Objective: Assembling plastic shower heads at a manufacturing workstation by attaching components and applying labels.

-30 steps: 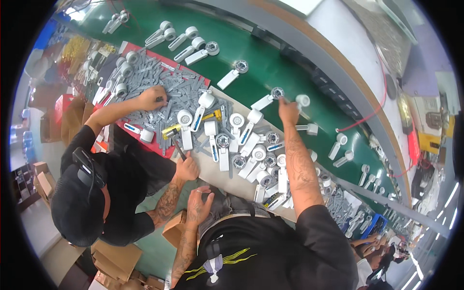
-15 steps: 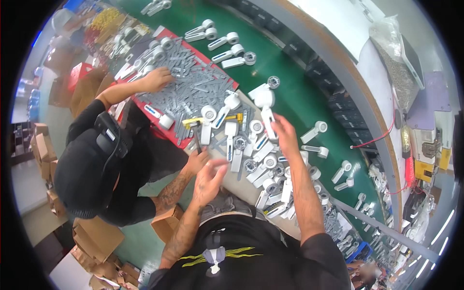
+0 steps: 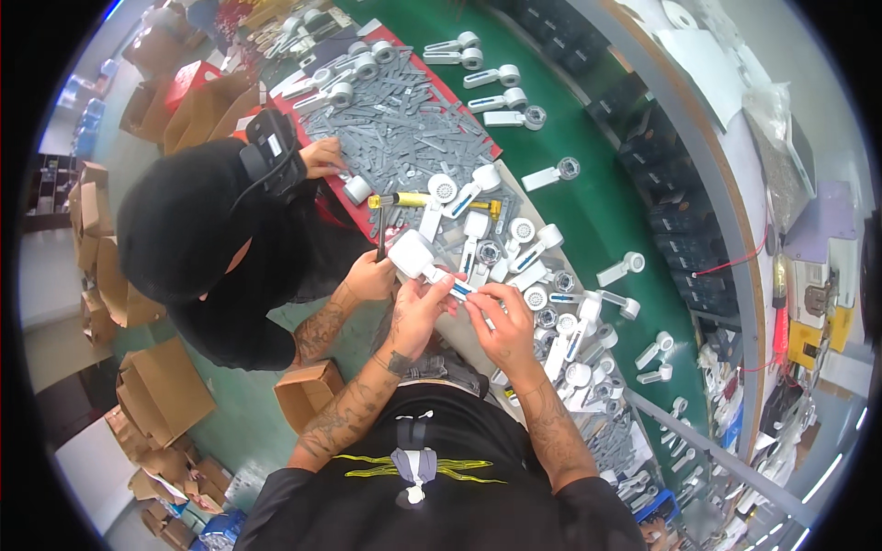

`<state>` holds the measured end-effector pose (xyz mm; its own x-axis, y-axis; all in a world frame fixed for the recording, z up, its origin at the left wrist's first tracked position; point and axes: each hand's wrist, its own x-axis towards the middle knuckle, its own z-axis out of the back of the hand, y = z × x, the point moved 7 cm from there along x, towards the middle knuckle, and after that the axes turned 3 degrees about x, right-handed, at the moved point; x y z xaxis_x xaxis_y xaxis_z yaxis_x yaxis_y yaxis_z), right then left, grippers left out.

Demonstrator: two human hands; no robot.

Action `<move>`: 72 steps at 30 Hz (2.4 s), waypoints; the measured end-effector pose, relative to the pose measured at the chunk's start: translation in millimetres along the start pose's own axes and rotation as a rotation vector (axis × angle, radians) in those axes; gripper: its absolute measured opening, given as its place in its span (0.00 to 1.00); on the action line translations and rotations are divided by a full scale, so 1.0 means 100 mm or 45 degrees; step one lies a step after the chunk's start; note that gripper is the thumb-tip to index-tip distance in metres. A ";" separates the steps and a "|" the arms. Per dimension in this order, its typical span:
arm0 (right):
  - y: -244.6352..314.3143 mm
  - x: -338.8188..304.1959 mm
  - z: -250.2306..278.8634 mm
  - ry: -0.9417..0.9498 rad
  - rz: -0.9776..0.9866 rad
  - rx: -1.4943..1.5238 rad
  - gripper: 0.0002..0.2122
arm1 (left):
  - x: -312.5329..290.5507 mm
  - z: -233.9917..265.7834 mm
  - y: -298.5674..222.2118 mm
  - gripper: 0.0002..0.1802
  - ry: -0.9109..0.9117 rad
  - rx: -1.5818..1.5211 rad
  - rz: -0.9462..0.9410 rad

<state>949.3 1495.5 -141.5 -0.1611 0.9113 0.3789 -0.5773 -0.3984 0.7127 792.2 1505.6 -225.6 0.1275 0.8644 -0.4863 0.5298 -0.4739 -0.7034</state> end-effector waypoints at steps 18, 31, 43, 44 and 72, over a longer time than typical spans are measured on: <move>0.18 0.59 -0.71 0.431 -0.065 0.057 0.06 | 0.13 0.63 -0.49 0.18 -0.142 0.104 -0.151; -1.89 2.70 -2.29 0.219 -0.268 0.181 0.05 | 0.27 1.12 -0.62 0.23 -0.032 0.160 0.072; -2.26 3.05 -2.99 0.403 -0.027 -0.454 0.09 | 0.27 1.35 -0.74 0.25 -0.092 0.151 0.126; -2.32 3.02 -2.92 0.447 -0.257 -0.324 0.09 | 0.26 1.36 -0.75 0.25 -0.101 0.151 0.134; -2.27 3.07 -3.58 0.540 -0.420 -0.185 0.14 | 0.20 1.28 -0.68 0.25 -0.063 0.177 0.158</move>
<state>744.2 1902.7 -398.8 -0.2437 0.9592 -0.1431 -0.7514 -0.0935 0.6532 651.4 1534.2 -253.7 0.1415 0.7900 -0.5966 0.3908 -0.5982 -0.6996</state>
